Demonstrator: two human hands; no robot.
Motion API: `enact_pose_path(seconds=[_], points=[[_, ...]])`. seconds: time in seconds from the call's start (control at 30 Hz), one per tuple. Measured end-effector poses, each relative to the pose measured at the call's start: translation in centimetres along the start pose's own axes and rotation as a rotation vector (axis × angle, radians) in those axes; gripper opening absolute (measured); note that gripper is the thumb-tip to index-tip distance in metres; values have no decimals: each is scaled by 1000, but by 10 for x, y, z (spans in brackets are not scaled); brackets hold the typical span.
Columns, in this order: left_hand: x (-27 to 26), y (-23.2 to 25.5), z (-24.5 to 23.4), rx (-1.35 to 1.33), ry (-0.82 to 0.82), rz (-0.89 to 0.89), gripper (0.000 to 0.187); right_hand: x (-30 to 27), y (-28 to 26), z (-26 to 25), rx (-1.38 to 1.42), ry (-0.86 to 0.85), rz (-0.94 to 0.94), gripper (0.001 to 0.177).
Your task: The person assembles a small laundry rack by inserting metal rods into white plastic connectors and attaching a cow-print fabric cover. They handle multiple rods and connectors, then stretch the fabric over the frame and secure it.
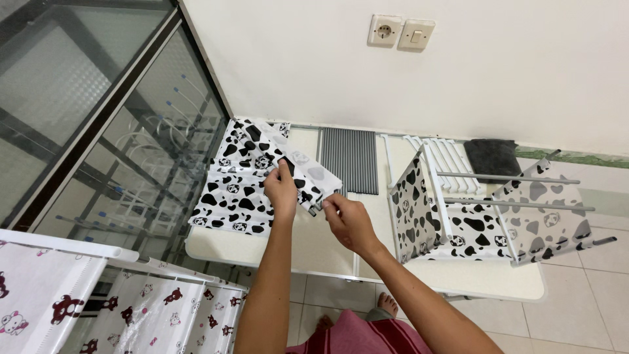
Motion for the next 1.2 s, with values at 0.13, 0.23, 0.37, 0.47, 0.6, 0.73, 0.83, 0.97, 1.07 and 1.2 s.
enact_pose_path(seconds=[0.13,0.23,0.37,0.47,0.6,0.73,0.83,0.97,1.07,1.2], points=[[-20,25,0,127,-10,145,53,-8,-10,-18,-153,193,-75,23],[-41,54,4,131,17,337,47,-9,-15,-12,-258,151,-128,34],[-65,81,9,126,-21,391,39,-14,-22,-14,-299,197,-205,34],[-76,88,12,147,-106,297,34,-11,14,-10,-220,58,115,30],[-85,111,12,103,-129,415,24,-18,11,-34,-185,152,84,19],[-78,120,6,0,-204,535,24,-23,33,-79,-46,187,285,20],[-67,97,10,-62,-327,295,32,-31,42,-132,39,279,329,22],[-72,106,35,-130,-467,198,36,-37,46,-173,68,362,326,21],[-80,136,56,-362,-480,212,54,-43,49,-195,43,396,302,20],[-91,164,82,-583,-459,156,91,-49,49,-239,23,461,244,22]])
Point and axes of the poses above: each hand's wrist, its own x-axis towards the middle knuckle, its own z-axis out of the palm, y = z × x, the point moved 10 cm from there along x, towards the middle knuckle, and after that the axes turned 8 degrees about z, right-handed, at the moved point
